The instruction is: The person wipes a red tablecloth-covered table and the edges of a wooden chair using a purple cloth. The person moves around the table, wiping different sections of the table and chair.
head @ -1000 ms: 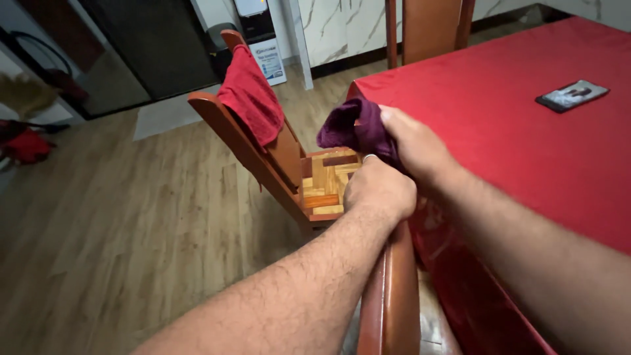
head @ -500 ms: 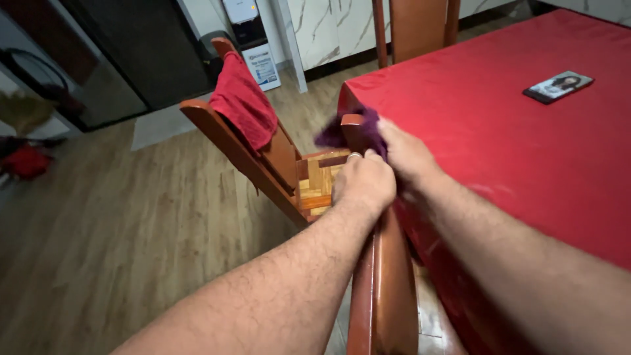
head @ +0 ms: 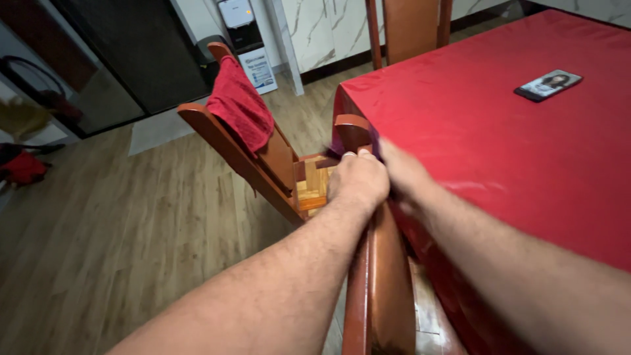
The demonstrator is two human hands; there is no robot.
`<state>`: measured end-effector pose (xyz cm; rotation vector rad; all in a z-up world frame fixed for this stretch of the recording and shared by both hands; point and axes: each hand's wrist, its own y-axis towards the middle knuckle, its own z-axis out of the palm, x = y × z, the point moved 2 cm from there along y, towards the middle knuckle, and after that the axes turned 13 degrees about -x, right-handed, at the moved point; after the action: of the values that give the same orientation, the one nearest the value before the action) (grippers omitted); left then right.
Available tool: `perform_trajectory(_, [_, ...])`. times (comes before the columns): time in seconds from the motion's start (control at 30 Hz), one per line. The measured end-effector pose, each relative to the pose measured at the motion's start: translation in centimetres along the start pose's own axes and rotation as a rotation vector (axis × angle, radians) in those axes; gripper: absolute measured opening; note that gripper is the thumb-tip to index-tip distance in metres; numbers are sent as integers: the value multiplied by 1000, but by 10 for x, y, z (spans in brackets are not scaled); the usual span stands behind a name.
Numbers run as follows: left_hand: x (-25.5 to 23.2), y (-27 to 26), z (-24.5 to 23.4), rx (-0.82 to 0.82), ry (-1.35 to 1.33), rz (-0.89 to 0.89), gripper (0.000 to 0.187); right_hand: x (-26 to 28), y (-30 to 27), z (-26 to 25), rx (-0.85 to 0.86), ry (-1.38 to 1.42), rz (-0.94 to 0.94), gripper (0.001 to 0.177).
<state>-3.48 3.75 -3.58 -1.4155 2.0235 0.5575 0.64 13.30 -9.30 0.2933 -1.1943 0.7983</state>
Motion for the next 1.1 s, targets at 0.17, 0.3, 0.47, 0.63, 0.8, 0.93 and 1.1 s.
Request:
perform_trajectory(0.17, [-4, -3, -9, 60, 107, 54, 46, 57, 19, 32, 224, -528, -803, 39])
perform_trajectory(0.3, [-5, -2, -7, 70, 177, 133, 43, 67, 30, 47, 317, -869, -875, 34])
perform_trajectory(0.47, [-1, 2, -1, 48, 180, 144, 47, 37, 45, 21, 203, -169, -444, 39])
perform_trajectory(0.63, [-2, 3, 3, 19, 147, 194, 50, -43, 15, -36, -241, -273, 235, 71])
perform_trajectory(0.8, [-3, -2, -4, 43, 36, 24, 56, -49, 4, -30, -169, -194, 558, 52])
perform_trajectory(0.93, [-5, -7, -11, 56, 23, -6, 57, -15, 3, -4, -189, -196, 408, 41])
perform_trajectory(1.1, [-7, -6, -10, 76, 40, 7, 57, 5, -32, -2, -87, -21, 39, 46])
